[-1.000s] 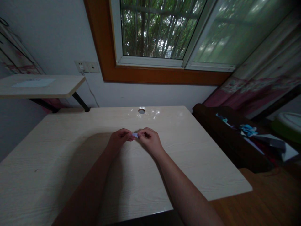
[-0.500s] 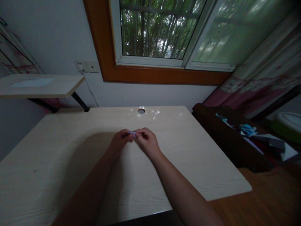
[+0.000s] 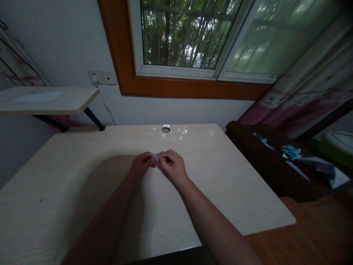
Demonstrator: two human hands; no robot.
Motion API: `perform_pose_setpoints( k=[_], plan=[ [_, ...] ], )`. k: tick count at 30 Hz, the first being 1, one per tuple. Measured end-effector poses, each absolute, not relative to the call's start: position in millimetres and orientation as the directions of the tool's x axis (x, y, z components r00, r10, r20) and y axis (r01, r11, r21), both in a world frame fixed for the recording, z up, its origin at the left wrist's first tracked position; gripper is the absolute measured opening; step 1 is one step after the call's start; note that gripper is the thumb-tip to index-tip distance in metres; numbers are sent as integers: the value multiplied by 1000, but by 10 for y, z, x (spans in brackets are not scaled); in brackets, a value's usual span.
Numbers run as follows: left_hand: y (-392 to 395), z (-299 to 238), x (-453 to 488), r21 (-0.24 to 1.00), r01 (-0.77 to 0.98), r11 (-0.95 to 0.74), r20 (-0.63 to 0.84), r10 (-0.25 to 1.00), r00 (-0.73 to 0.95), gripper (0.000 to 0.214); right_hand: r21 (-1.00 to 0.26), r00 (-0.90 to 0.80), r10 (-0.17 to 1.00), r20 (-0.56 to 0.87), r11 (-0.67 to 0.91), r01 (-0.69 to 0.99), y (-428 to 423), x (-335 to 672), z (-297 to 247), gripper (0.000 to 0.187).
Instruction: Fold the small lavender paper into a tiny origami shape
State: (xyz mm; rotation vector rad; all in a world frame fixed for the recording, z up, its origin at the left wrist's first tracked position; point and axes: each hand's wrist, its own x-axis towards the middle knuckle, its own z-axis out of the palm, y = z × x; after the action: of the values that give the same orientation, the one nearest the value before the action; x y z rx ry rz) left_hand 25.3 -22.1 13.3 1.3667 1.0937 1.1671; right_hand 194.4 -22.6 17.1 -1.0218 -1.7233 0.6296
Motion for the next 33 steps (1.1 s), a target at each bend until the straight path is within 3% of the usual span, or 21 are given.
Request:
perform_pose_setpoints(
  k=[12,22,33],
  plan=[
    [-235,171,227,998,-10,-62,63,987,150,22,-783,-167,850,499,525,332,-255,1946,169,12],
    [-228,122,199,982,-189,18,24,977,214,18,-769,-175,836,520,547,331,-254,1949,187,12],
    [-254,189,231,969,-243,52,-2,979,203,17,-743,-180,810,559,585,324,-271,1948,181,15]
  ],
)
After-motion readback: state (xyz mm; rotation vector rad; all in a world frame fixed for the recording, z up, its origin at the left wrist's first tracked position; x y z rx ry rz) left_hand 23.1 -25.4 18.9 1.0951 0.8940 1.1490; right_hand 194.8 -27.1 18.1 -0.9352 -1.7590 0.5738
